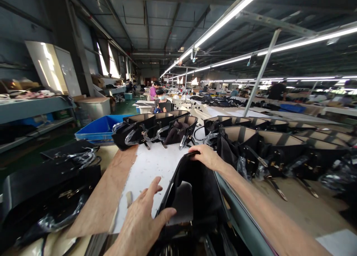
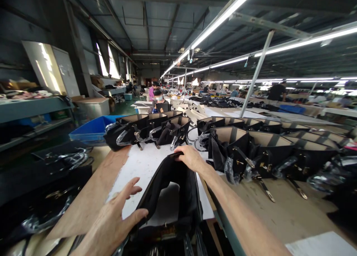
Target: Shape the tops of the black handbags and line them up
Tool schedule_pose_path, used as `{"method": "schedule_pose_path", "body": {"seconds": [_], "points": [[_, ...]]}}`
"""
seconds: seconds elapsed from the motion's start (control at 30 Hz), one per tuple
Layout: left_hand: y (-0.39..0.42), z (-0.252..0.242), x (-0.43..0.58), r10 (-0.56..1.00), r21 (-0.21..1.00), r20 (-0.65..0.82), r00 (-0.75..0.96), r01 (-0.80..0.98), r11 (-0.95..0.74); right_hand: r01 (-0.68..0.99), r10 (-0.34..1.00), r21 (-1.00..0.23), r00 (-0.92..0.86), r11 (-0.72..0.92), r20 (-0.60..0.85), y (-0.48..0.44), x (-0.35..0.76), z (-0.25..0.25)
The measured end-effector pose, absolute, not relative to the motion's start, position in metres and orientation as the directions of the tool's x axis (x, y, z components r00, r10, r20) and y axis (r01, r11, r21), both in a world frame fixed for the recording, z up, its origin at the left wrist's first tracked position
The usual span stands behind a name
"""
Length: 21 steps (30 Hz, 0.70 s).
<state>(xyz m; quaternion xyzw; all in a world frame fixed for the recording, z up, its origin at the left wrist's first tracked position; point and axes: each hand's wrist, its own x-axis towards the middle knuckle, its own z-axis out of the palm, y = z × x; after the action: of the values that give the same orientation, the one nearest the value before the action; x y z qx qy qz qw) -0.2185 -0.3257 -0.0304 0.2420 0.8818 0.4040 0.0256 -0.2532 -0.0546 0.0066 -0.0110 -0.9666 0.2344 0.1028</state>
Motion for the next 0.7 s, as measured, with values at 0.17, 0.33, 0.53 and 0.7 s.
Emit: {"method": "schedule_pose_path", "body": {"seconds": [0.17, 0.33, 0.53, 0.7], "points": [[-0.333, -0.017, -0.234, 0.5, 0.609, 0.167, -0.85, 0.488, 0.626, -0.015, 0.035, -0.323, -0.988, 0.946, 0.149, -0.052, -0.244, 0.022], [-0.327, 0.002, -0.291, 0.559, 0.608, 0.226, -0.798, 0.563, 0.559, 0.121, 0.145, -0.2, -0.983, 0.972, 0.109, -0.045, -0.22, 0.032], [-0.305, -0.033, -0.304, 0.557, 0.791, 0.31, -0.77, 0.534, 0.298, 0.251, 0.286, -0.304, -0.955, 0.919, 0.075, -0.032, -0.198, 0.011], [-0.312, -0.038, -0.297, 0.621, 0.85, 0.277, -0.733, 0.488, 0.196, 0.265, 0.298, -0.308, -0.953, 0.914, 0.063, -0.031, -0.196, 0.01]]}}
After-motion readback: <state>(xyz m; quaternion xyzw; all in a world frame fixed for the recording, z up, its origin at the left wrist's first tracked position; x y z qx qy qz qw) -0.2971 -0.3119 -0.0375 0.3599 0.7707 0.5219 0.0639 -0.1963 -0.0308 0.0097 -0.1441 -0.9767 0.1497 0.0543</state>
